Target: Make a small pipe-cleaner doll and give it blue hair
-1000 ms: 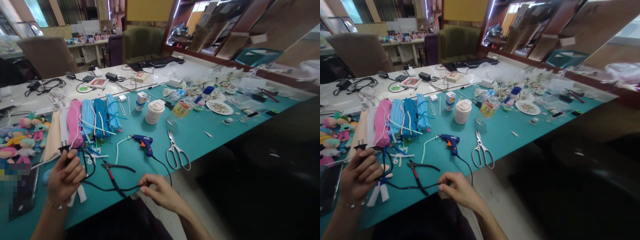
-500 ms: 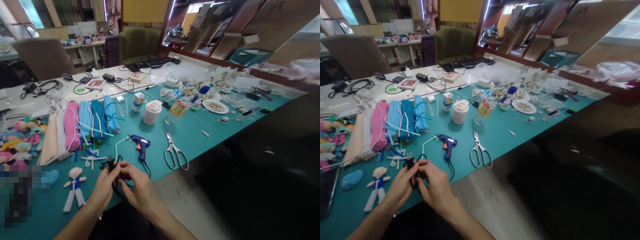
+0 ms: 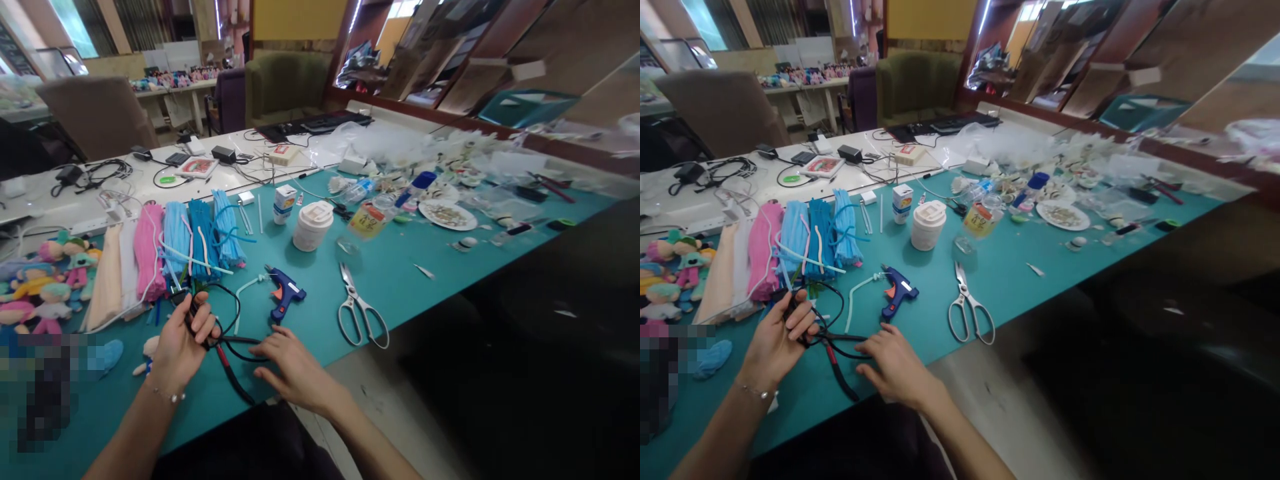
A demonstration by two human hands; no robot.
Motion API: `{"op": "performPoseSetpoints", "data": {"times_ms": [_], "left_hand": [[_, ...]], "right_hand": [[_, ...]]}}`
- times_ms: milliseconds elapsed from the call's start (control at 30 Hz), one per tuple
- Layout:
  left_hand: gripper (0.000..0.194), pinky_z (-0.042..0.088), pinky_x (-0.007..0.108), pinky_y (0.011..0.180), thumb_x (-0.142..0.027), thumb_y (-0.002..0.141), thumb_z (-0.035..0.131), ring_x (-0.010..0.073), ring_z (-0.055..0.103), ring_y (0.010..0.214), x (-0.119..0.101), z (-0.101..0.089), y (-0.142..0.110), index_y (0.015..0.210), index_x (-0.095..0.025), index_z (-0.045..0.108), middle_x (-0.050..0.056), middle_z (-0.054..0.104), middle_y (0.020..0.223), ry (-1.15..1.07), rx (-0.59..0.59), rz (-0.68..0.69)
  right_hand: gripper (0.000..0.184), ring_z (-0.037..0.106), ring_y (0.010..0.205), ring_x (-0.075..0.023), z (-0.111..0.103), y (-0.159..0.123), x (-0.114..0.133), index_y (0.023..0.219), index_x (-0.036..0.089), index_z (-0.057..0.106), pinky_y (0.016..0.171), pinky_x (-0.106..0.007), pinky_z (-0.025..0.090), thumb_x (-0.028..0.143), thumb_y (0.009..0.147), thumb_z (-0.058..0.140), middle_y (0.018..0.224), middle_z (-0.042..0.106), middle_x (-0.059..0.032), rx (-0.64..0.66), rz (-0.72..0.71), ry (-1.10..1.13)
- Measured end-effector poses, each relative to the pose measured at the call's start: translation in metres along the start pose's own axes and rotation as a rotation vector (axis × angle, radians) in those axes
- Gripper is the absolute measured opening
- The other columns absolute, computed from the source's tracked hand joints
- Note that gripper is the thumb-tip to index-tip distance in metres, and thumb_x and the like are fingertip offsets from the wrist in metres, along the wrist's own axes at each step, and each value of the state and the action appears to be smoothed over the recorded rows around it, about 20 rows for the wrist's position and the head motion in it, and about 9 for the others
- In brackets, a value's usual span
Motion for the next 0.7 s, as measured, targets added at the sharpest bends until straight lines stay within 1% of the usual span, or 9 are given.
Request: {"op": "performPoseSetpoints", "data": {"times_ms": [67,167,233,300,367,433,500,567,700], "left_hand": [[0.033,0.036,0.018,0.042,-0.022,0.093,0.036,0.0052,0.03,0.031,-0.004,-0.004,0.003,0.074,-0.012,0.061,-0.008,0.034,0.042,0.013,0.04,0.005],[0.025,0.024,0.017,0.035,-0.028,0.086,0.048,0.0045,0.023,0.03,-0.01,-0.012,0.006,0.071,-0.013,0.061,-0.008,0.033,0.039,0.127,0.157,-0.025],[0.025,0.017,0.017,0.034,-0.034,0.08,0.055,0.0039,0.017,0.03,-0.013,-0.018,0.006,0.068,-0.013,0.062,-0.009,0.031,0.035,0.307,0.246,-0.106],[0.028,0.013,0.019,0.035,-0.039,0.076,0.059,0.0035,0.017,0.031,-0.014,-0.021,0.004,0.066,-0.013,0.062,-0.008,0.033,0.034,0.558,0.337,-0.212],[0.031,0.012,0.02,0.037,-0.041,0.075,0.058,0.0037,0.022,0.032,-0.011,-0.021,0.001,0.066,-0.012,0.063,-0.006,0.04,0.036,0.806,0.43,-0.31],[0.032,0.014,0.021,0.037,-0.042,0.076,0.057,0.0041,0.027,0.034,-0.005,-0.018,0.0,0.069,-0.012,0.063,-0.004,0.048,0.041,0.987,0.488,-0.368],[0.032,0.019,0.021,0.038,-0.044,0.077,0.056,0.0041,0.03,0.034,0.005,-0.015,0.001,0.076,-0.012,0.063,-0.002,0.056,0.049,1.094,0.479,-0.354],[0.039,0.025,0.021,0.038,-0.05,0.076,0.055,0.0049,0.038,0.034,0.015,-0.012,0.003,0.085,-0.013,0.063,0.001,0.064,0.061,1.123,0.422,-0.295],[0.053,0.043,0.025,0.05,-0.06,0.069,0.059,0.0127,0.059,0.05,0.035,-0.01,0.009,0.092,-0.012,0.064,0.011,0.07,0.086,0.964,0.286,-0.192]], "right_hand": [[0.015,0.061,0.086,-0.0181,-0.001,0.002,-0.002,0.099,0.019,0.063,0.102,-0.045,0.031,0.023,0.086,0.056,0.087,0.067,-0.0046,0.034,-0.032,0.006],[0.011,0.061,0.08,-0.0167,-0.003,0.006,-0.006,0.091,0.019,0.064,0.099,-0.041,0.035,0.016,0.085,0.055,0.082,0.068,-0.0039,-0.047,-0.008,0.046],[0.01,0.06,0.079,-0.0171,-0.005,0.01,-0.009,0.091,0.019,0.064,0.092,-0.038,0.04,0.015,0.083,0.059,0.081,0.068,-0.0037,-0.155,0.058,0.107],[0.012,0.06,0.077,-0.0173,-0.006,0.014,-0.009,0.089,0.019,0.063,0.081,-0.033,0.044,0.016,0.078,0.064,0.077,0.067,-0.0025,-0.255,0.145,0.164],[0.012,0.059,0.071,-0.0162,-0.006,0.019,-0.009,0.084,0.02,0.062,0.073,-0.03,0.045,0.014,0.075,0.067,0.072,0.065,-0.0007,-0.323,0.219,0.206],[0.011,0.058,0.066,-0.0147,-0.005,0.023,-0.006,0.08,0.02,0.061,0.068,-0.028,0.044,0.013,0.074,0.066,0.069,0.064,0.0008,-0.365,0.26,0.235],[0.009,0.058,0.065,-0.014,-0.005,0.026,-0.004,0.079,0.02,0.061,0.066,-0.027,0.044,0.012,0.074,0.064,0.068,0.064,0.0015,-0.408,0.283,0.258],[0.01,0.059,0.066,-0.0142,-0.005,0.026,-0.003,0.081,0.02,0.061,0.065,-0.026,0.045,0.012,0.074,0.062,0.069,0.064,0.0014,-0.46,0.296,0.273],[0.015,0.063,0.073,-0.016,-0.005,0.024,-0.002,0.083,0.02,0.063,0.07,-0.028,0.049,0.009,0.076,0.055,0.076,0.069,-0.0015,-0.575,0.253,0.28]]}}
Point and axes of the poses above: each hand's wrist, its own y-axis towards the middle knuckle, its own z-axis out of the palm, x = y × z, the point moved 1 cm from there along y, towards the middle knuckle
